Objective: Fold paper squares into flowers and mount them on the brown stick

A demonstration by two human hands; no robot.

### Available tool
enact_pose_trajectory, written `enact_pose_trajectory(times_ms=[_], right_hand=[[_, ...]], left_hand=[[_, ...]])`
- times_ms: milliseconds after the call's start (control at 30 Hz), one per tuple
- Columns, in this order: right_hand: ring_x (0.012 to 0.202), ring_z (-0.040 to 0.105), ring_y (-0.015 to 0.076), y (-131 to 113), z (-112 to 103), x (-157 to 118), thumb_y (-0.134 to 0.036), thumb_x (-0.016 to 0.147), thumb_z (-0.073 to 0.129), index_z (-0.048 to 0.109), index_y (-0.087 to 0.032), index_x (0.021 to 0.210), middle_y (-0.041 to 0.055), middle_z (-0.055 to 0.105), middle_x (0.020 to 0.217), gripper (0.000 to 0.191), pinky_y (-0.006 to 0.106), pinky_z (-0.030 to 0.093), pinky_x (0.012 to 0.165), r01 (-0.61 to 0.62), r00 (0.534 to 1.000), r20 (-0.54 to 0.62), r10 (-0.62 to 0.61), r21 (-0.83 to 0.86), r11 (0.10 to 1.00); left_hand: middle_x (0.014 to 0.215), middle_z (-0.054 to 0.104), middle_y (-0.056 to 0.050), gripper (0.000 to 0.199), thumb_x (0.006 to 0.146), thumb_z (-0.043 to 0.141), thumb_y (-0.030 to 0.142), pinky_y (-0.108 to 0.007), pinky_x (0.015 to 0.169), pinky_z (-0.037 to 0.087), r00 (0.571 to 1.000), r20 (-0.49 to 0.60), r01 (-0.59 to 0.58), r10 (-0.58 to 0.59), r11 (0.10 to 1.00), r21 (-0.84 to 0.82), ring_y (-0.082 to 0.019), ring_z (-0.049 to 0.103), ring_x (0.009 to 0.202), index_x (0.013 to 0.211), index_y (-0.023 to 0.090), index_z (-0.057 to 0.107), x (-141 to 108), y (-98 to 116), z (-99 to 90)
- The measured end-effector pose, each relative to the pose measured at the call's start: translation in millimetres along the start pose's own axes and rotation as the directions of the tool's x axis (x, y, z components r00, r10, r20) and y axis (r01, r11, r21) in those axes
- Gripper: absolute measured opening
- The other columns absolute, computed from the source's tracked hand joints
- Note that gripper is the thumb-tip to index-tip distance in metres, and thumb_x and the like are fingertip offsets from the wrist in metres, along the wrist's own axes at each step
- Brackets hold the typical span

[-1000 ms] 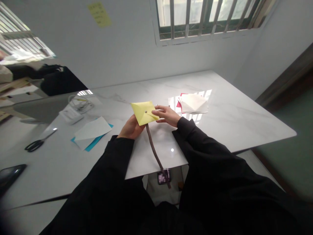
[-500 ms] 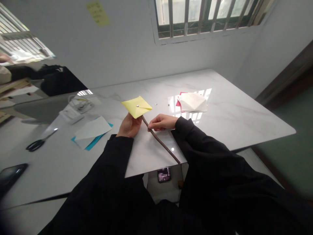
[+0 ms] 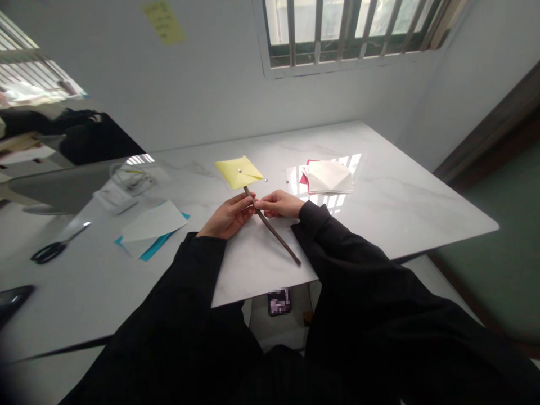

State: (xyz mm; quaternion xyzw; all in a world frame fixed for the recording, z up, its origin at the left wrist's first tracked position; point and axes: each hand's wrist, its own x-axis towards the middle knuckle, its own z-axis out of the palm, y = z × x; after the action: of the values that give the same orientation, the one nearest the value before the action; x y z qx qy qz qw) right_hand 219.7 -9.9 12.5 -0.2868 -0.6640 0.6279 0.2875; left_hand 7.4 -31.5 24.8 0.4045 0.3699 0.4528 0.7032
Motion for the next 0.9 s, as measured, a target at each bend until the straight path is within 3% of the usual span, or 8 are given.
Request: enact_pose_trajectory(times_ms=[67, 133, 233, 300, 433, 600, 767, 900], right_hand=[[0.048, 0.035, 0.0063, -0.1, -1.7, 1.1, -0.067, 0.092, 0.073, 0.072, -0.013, 0.09, -0.0049, 0.052, 0.059, 0.054, 0.022, 0.025, 0.046, -0.026, 0.998, -0.06, 0.026, 0.006, 1.0], [0.046, 0.034, 0.0061, 0.8, -4.7, 3.0, -0.069, 0.094, 0.071, 0.071, -0.013, 0.092, -0.0054, 0.05, 0.057, 0.056, 0.022, 0.025, 0.045, -0.047, 0.98, -0.194, 0.05, 0.018, 0.999], [0.045, 0.035, 0.0059, 2.8, -9.4, 6.3, -0.071, 0.093, 0.071, 0.067, -0.015, 0.095, -0.004, 0.053, 0.06, 0.057, 0.021, 0.025, 0.043, -0.037, 0.904, -0.422, 0.059, 0.06, 0.998], [0.046, 0.036, 0.0062, 3.3, -11.0, 8.0, -0.071, 0.092, 0.073, 0.066, -0.017, 0.101, -0.0026, 0.058, 0.066, 0.056, 0.021, 0.025, 0.042, -0.02, 0.871, -0.486, 0.067, 0.101, 0.995], [0.046, 0.036, 0.0065, 1.9, -10.6, 7.8, -0.07, 0.092, 0.073, 0.066, -0.018, 0.11, -0.0017, 0.061, 0.071, 0.056, 0.021, 0.025, 0.041, -0.003, 0.884, -0.462, 0.069, 0.14, 0.99], [0.046, 0.033, 0.006, 0.2, -9.7, 5.3, -0.071, 0.096, 0.068, 0.073, -0.012, 0.102, -0.0039, 0.051, 0.063, 0.059, 0.021, 0.026, 0.042, -0.022, 0.925, -0.377, 0.049, 0.076, 0.997], [0.045, 0.033, 0.0069, -0.1, -11.1, 6.0, -0.069, 0.093, 0.073, 0.071, -0.015, 0.106, -0.0047, 0.052, 0.06, 0.056, 0.022, 0.023, 0.041, -0.025, 0.878, -0.474, 0.065, 0.09, 0.996], [0.044, 0.032, 0.0068, -0.9, -12.2, 5.5, -0.072, 0.093, 0.071, 0.072, -0.014, 0.105, -0.0057, 0.047, 0.057, 0.059, 0.022, 0.021, 0.041, -0.014, 0.899, -0.434, 0.056, 0.101, 0.995]], left_hand=[[0.095, 0.079, -0.008, 0.018, 0.085, 0.087, 0.018, -0.017, 0.067, 0.057, 1.0, -0.009, 0.007, -0.007, 1.0, -0.011, -0.011, 0.071, 0.076, 0.101, 0.013, 0.08, 0.4, 0.4, -0.9], [0.096, 0.079, -0.008, 0.018, 0.087, 0.085, 0.018, -0.015, 0.065, 0.056, 0.999, -0.026, 0.026, -0.027, 1.0, -0.011, -0.009, 0.069, 0.073, 0.103, 0.013, 0.08, 0.3, 1.3, -1.6], [0.096, 0.078, -0.007, 0.022, 0.088, 0.084, 0.017, -0.016, 0.065, 0.056, 0.998, -0.024, 0.056, -0.055, 0.998, 0.008, -0.008, 0.067, 0.07, 0.108, 0.013, 0.08, 0.2, 1.6, -2.6], [0.095, 0.078, -0.007, 0.025, 0.086, 0.086, 0.017, -0.016, 0.066, 0.055, 0.998, -0.009, 0.055, -0.055, 0.998, 0.01, -0.008, 0.067, 0.071, 0.11, 0.014, 0.079, 0.7, 0.6, -3.5], [0.094, 0.077, -0.006, 0.027, 0.082, 0.089, 0.019, -0.016, 0.065, 0.054, 0.999, 0.021, 0.028, -0.028, 1.0, 0.008, -0.008, 0.066, 0.071, 0.105, 0.015, 0.075, 1.7, -1.5, -4.8], [0.092, 0.077, -0.005, 0.03, 0.081, 0.089, 0.019, -0.018, 0.067, 0.053, 0.999, 0.027, 0.032, -0.032, 0.999, 0.013, -0.008, 0.066, 0.072, 0.106, 0.016, 0.073, 1.0, -1.0, -4.3], [0.094, 0.077, -0.006, 0.032, 0.08, 0.09, 0.02, -0.019, 0.068, 0.053, 0.999, 0.021, 0.03, -0.031, 0.999, 0.025, -0.009, 0.066, 0.073, 0.107, 0.017, 0.072, -0.2, -0.8, -3.5], [0.094, 0.077, -0.005, 0.031, 0.08, 0.09, 0.02, -0.02, 0.069, 0.052, 1.0, 0.014, 0.018, -0.018, 0.999, 0.027, -0.009, 0.064, 0.073, 0.105, 0.017, 0.073, -0.9, -0.6, -2.5]])
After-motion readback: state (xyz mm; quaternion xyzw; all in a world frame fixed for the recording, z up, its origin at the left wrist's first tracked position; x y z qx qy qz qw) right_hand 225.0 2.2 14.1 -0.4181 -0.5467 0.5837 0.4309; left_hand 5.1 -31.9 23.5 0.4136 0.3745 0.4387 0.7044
